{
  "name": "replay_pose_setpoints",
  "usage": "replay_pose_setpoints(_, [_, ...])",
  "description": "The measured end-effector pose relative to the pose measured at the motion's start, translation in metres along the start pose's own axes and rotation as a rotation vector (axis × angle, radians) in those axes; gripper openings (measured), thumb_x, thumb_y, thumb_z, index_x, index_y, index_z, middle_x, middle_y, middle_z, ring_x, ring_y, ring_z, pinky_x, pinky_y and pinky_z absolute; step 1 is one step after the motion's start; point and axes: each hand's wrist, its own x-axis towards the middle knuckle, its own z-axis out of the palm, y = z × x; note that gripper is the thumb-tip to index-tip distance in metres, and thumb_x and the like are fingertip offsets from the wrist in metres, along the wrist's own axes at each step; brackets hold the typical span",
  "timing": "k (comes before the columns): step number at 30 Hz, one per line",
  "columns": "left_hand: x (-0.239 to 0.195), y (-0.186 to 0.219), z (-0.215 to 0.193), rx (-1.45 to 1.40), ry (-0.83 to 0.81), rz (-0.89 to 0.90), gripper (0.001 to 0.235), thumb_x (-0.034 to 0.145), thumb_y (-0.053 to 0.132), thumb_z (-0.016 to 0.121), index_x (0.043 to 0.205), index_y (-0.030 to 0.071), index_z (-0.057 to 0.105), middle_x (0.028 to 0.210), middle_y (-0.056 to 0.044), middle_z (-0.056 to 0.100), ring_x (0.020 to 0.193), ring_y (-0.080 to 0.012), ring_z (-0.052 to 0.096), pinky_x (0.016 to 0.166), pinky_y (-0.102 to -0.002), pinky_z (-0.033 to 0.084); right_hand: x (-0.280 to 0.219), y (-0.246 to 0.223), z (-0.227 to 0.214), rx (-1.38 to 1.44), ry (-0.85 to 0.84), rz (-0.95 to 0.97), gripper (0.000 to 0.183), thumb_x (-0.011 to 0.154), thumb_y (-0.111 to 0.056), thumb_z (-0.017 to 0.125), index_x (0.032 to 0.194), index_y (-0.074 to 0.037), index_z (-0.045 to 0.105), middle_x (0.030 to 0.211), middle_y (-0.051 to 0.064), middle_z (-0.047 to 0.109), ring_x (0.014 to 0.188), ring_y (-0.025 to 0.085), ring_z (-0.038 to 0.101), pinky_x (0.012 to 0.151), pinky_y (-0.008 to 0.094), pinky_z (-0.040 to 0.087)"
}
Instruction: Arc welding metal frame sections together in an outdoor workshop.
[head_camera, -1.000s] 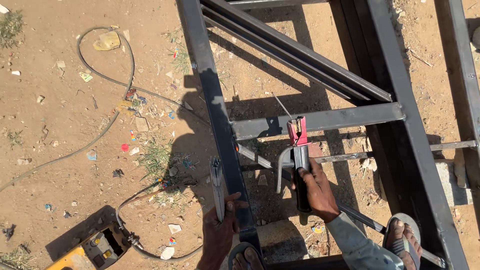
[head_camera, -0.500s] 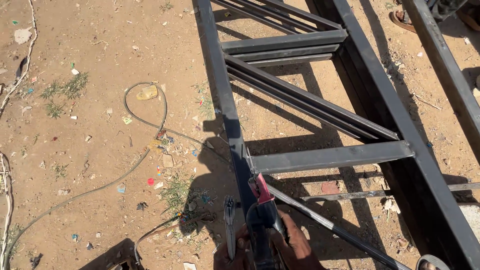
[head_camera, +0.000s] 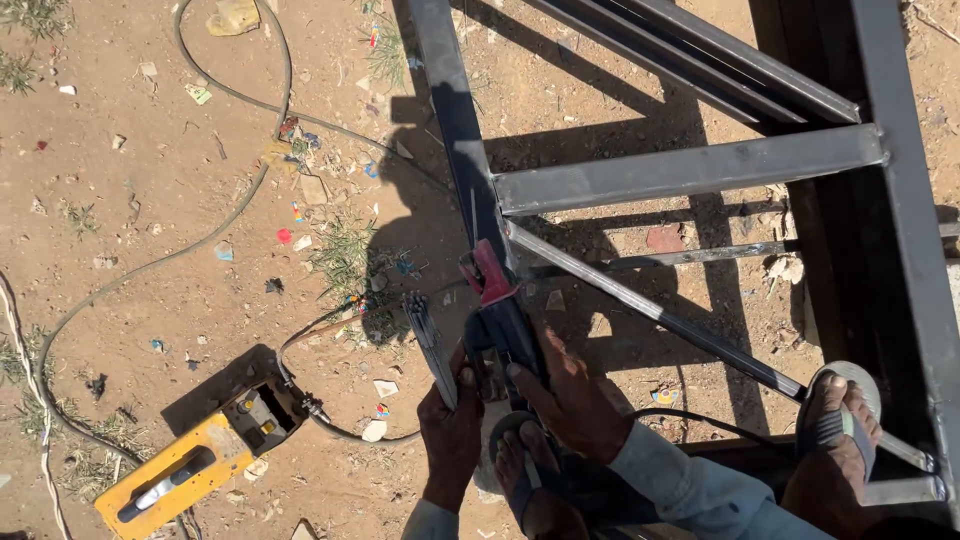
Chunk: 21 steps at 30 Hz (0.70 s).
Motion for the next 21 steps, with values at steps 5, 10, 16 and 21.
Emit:
replay_pose_setpoints(5, [0.003, -0.002, -0.001, 0.054, -0.007, -0.008, 0.045, 0.104, 0.023, 0.057, 0.146, 0.008, 0.062, 0.070, 0.004, 0.060, 0.057, -0.0019, 0.047, 0.048, -0.023, 0.035, 0.002, -0.011, -0.001, 0.060, 0.099, -0.262, 0.077, 0.101, -0.034, 0.055, 0.159, 0.004, 0.022, 0.143, 0.029, 0.053, 0.129, 0.038, 0.058, 0.104, 0.045, 0.046])
replay_pose_setpoints(10, [0.014, 0.005, 0.010, 0.083, -0.002, -0.021, 0.045, 0.103, 0.024, 0.059, 0.144, 0.007, 0.061, 0.079, 0.006, 0.065, 0.062, -0.0009, 0.049, 0.050, -0.023, 0.038, 0.012, 0.013, 0.001, -0.053, 0.163, -0.311, 0.071, 0.103, -0.033, 0.055, 0.157, 0.005, 0.029, 0.145, 0.030, 0.054, 0.133, 0.039, 0.057, 0.107, 0.045, 0.046])
replay_pose_setpoints(16, [0.024, 0.011, 0.015, 0.123, -0.028, -0.036, 0.046, 0.102, 0.026, 0.061, 0.144, 0.008, 0.062, 0.079, 0.004, 0.065, 0.062, -0.0011, 0.048, 0.051, -0.023, 0.040, 0.018, 0.009, -0.004, -0.112, 0.250, -0.363, 0.068, 0.101, -0.029, 0.062, 0.154, 0.005, 0.035, 0.145, 0.029, 0.055, 0.136, 0.041, 0.055, 0.111, 0.045, 0.044])
replay_pose_setpoints(21, [0.029, 0.015, 0.018, 0.108, -0.060, -0.064, 0.047, 0.102, 0.027, 0.060, 0.146, 0.010, 0.061, 0.081, 0.004, 0.065, 0.059, -0.0024, 0.044, 0.049, -0.024, 0.037, 0.020, -0.004, -0.011, -0.025, 0.242, -0.385, 0.066, 0.102, -0.023, 0.062, 0.155, 0.005, 0.034, 0.149, 0.030, 0.051, 0.140, 0.042, 0.051, 0.112, 0.045, 0.041])
